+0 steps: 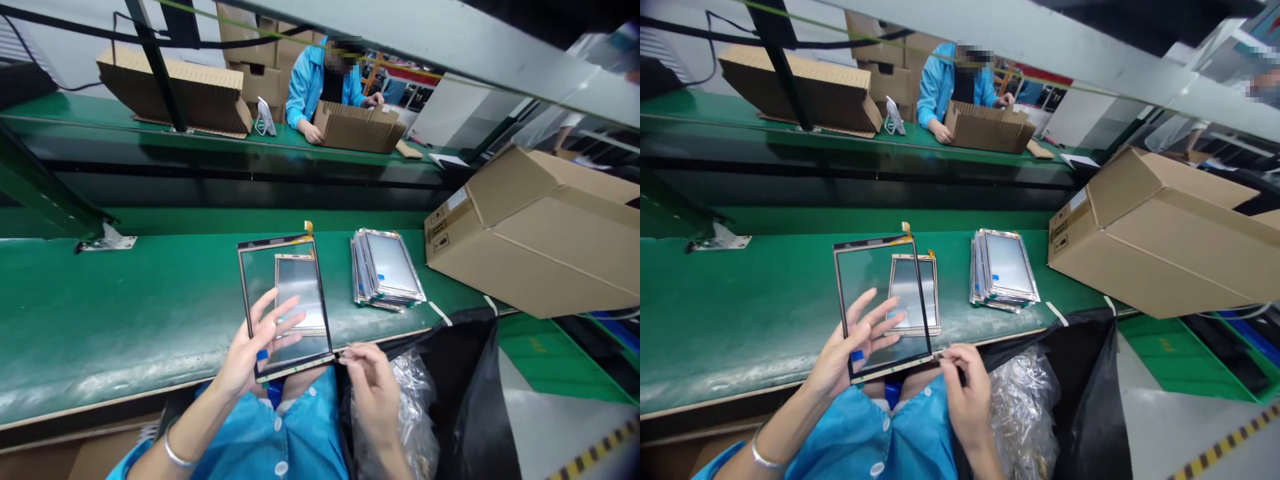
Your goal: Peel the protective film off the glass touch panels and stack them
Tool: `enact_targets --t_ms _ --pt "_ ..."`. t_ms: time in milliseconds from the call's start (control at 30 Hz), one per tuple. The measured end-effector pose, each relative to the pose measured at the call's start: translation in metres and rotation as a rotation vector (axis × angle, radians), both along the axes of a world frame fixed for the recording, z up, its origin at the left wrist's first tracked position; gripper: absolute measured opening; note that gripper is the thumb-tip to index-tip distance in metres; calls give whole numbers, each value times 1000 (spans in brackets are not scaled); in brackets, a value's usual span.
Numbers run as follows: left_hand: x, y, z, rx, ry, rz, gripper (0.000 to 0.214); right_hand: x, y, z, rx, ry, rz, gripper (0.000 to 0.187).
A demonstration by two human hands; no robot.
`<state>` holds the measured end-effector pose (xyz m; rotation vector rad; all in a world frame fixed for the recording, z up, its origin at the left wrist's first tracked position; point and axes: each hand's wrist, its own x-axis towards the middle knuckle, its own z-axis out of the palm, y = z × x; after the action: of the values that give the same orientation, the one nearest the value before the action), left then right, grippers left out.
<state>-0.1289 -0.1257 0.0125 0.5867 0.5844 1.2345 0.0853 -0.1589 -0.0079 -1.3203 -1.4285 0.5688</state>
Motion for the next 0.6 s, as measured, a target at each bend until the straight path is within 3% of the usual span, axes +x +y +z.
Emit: enact_targets --t_ms 100,267,400,467,533,600 --pt "4 -4 6 21 18 20 39 -14 -14 -9 -89 12 72 5" --pt "7 -14 12 62 51 56 36 -9 -5 1 -107 -11 96 7" --pt "18 -20 13 72 86 112 35 -19 -6 4 -70 -54 90 13" --pt "22 -17 14 36 125 199 36 -23 -17 8 -14 -88 155 15" --pt "17 -7 14 -10 155 321 38 -12 -35 14 37 -87 316 16" --pt "-4 7 15 -53 181 445 39 25 -54 16 40 -14 387 16"
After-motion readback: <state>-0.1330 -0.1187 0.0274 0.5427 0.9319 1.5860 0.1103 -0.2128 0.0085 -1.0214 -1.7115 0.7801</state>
